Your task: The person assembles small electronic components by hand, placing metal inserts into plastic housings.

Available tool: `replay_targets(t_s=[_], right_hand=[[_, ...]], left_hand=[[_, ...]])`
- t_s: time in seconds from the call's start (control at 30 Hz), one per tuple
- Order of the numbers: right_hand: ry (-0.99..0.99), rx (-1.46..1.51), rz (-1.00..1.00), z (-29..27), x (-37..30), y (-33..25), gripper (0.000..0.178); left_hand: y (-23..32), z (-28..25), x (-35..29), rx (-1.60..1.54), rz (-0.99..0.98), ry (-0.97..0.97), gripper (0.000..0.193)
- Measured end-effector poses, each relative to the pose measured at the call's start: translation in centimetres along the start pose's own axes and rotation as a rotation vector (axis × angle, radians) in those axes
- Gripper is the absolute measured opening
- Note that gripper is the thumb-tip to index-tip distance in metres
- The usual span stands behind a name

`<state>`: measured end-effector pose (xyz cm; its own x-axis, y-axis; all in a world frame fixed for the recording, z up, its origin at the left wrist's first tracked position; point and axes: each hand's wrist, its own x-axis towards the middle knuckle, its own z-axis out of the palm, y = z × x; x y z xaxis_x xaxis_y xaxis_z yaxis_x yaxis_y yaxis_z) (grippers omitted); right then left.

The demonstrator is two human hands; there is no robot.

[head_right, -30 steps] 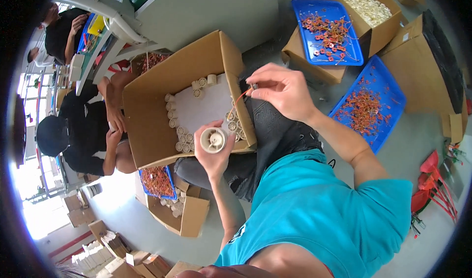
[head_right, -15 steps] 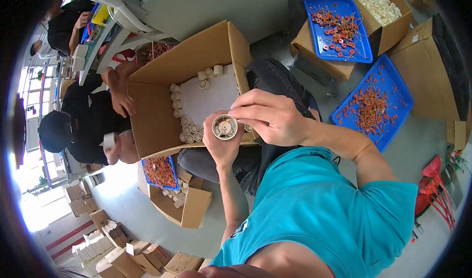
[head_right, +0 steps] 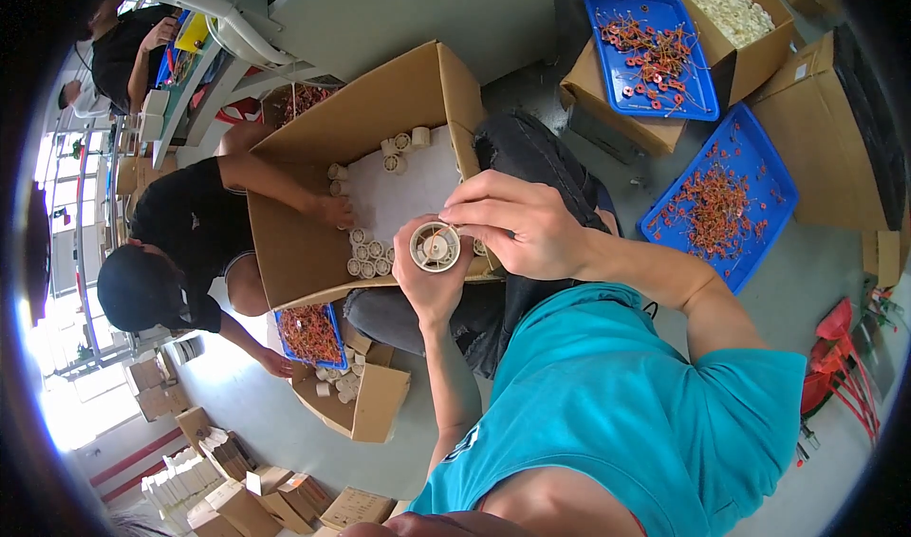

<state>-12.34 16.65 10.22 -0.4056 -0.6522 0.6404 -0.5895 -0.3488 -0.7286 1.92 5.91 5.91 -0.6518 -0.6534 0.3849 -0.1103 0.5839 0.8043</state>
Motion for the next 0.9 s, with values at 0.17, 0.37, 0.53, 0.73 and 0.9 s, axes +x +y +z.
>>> replay_targets(t_s=[0.17, 0.37, 0.53, 0.73, 0.9], right_hand=[[-0.043, -0.042, 0.008, 0.2, -0.3, 0.2, 0.023], [-0.24, -0.028, 0.185, 1.3, 0.1, 0.6, 0.02], [-0.385, 0.003, 0.301, 1.3, 0.5, 1.2, 0.017], [-0.379, -0.121, 0.313, 2.1, -0.4, 0.4, 0.014], [-0.392, -0.143, 0.346, 1.8, -0.6, 0.5, 0.013]], left_hand=[[0.1, 0.0, 0.1, -0.039, -0.006, -0.001, 0.046], [-0.6, 0.9, 0.0, 0.072, 0.082, -0.017, 0.051], [-0.4, 1.1, 0.2, 0.119, 0.111, -0.055, 0.053], [0.1, 0.7, -0.1, 0.128, 0.072, -0.053, 0.054], [0.0, 0.8, 0.0, 0.1, 0.091, -0.076, 0.051]])
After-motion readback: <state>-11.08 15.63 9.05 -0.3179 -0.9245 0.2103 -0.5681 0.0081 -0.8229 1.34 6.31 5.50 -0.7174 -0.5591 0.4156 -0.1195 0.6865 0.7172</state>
